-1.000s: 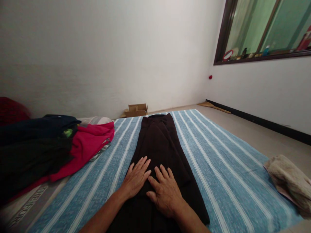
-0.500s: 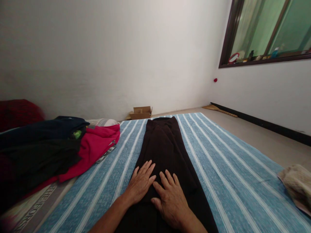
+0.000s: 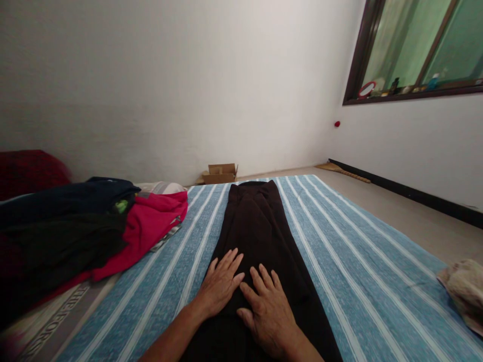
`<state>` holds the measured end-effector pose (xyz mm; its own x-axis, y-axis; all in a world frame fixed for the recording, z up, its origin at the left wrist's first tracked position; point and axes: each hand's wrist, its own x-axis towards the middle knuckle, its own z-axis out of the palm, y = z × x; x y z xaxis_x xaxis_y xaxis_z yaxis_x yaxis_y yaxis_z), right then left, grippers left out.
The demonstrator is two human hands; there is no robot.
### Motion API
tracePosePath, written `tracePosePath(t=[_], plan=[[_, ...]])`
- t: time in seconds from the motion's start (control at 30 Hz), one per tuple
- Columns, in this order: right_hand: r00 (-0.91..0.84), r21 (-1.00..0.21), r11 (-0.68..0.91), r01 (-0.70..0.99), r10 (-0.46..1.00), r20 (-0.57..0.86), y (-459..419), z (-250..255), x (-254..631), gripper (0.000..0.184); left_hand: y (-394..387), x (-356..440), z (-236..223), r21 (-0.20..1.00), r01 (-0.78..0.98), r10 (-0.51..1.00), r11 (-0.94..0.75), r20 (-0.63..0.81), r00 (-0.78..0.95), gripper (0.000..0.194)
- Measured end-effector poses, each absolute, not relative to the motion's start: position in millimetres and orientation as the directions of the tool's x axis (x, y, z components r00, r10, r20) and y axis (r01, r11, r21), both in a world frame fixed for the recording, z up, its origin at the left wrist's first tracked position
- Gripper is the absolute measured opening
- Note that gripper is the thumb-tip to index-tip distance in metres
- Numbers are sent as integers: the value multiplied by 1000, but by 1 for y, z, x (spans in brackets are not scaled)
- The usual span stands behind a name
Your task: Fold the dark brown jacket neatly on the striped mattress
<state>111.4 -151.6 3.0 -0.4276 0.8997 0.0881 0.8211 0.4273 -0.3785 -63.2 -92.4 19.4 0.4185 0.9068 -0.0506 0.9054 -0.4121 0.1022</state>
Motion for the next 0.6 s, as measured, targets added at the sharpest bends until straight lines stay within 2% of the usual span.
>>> tracePosePath(t=[0.33,0.6], plan=[[-425,-368,424,828,902,82,-156,9,112,53,-91,-62,19,123,904,906,-409,-63,418,54],[-419,-294,433,852,901,113,-165,11,112,50,-84,-62,10,82,891,895,-447,17,447,52]])
